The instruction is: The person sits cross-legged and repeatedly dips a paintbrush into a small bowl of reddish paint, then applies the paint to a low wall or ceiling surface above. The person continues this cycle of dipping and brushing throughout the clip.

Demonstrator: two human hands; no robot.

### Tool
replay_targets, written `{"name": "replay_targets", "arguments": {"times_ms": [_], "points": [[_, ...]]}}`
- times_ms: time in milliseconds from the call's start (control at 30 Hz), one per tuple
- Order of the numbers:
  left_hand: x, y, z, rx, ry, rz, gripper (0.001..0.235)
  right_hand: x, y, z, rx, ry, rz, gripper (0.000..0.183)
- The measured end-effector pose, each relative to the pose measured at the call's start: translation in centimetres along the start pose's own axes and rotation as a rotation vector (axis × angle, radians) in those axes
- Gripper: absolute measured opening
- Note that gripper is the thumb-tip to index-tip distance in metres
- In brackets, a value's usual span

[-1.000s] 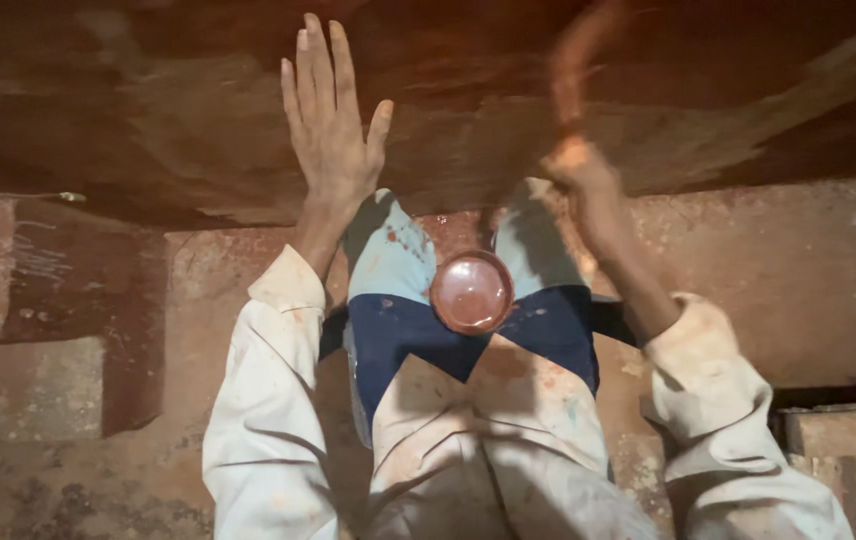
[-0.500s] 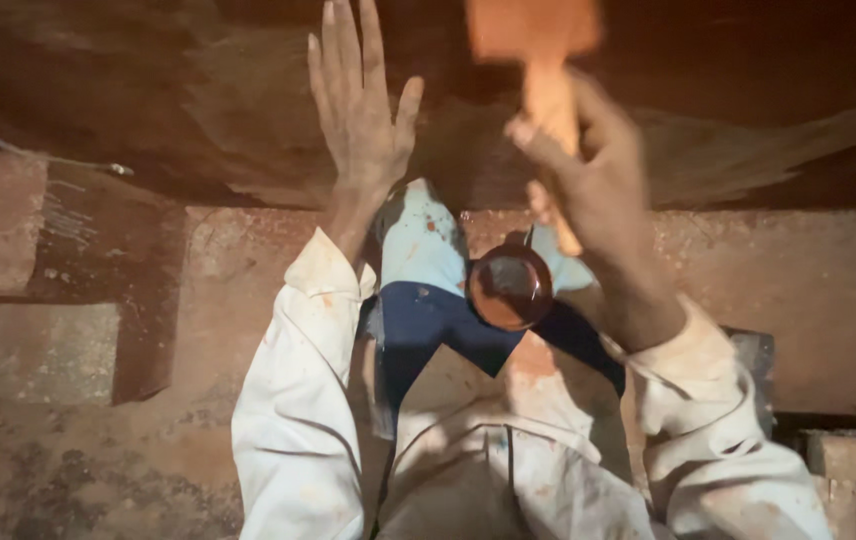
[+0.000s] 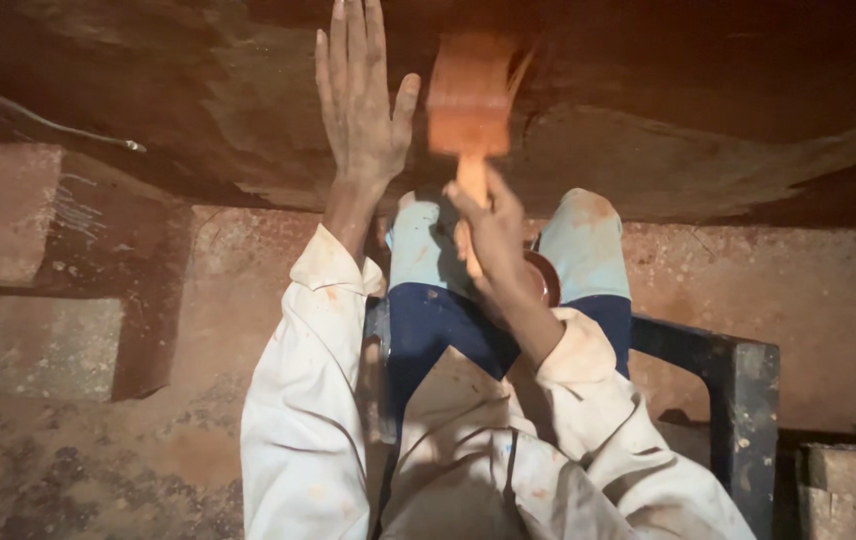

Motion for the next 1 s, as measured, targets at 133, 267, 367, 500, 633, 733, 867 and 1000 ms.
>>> {"name": "replay_targets", "arguments": {"times_ms": [133,267,367,500,633,733,867,1000], "points": [[0.3,0.6,-0.2,0.033,-0.032,0.011,0.072,-0.5,-3.1,0.3,0.017,-0.027,-0.111,0.051],[0.3,1.3,-0.1,0.047,-0.048,0.042,0.072,-0.8,3.5,-2.5,-0.059,0.039,0.084,0.055],[-0.2,1.3,0.3,0.047,-0.022,0.050,0.072,-2.2,11.2,-5.2,-0.132,0.100,0.277,0.061],[-0.6,1.4,0.8,-0.008,-0.050,0.047,0.095,-5.2,18.3,-8.1,-0.080,0.226,0.570,0.048],[-0.2,2.2,1.7,-0.041,-0.135,0.054,0.113,-5.1,17.7,-8.7,-0.108,0.169,0.615,0.058],[-0.5,3.5,1.8,-0.061,-0.158,0.158,0.081,-2.7,11.2,-7.1,-0.073,0.064,0.311,0.074],[-0.2,3.9,2.0,-0.088,-0.204,0.180,0.068,-1.1,1.1,-3.4,-0.244,-0.013,-0.114,0.078],[0.1,3.3,1.9,-0.069,-0.171,0.171,0.067,-0.7,-2.7,-0.4,-0.294,0.113,-0.020,0.089]]}}
Point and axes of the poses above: each hand's wrist, its own x-axis towards the middle knuckle, its own z-axis out of the back of the hand, y = z × x, the point moved 9 cm from there along x, towards the middle knuckle
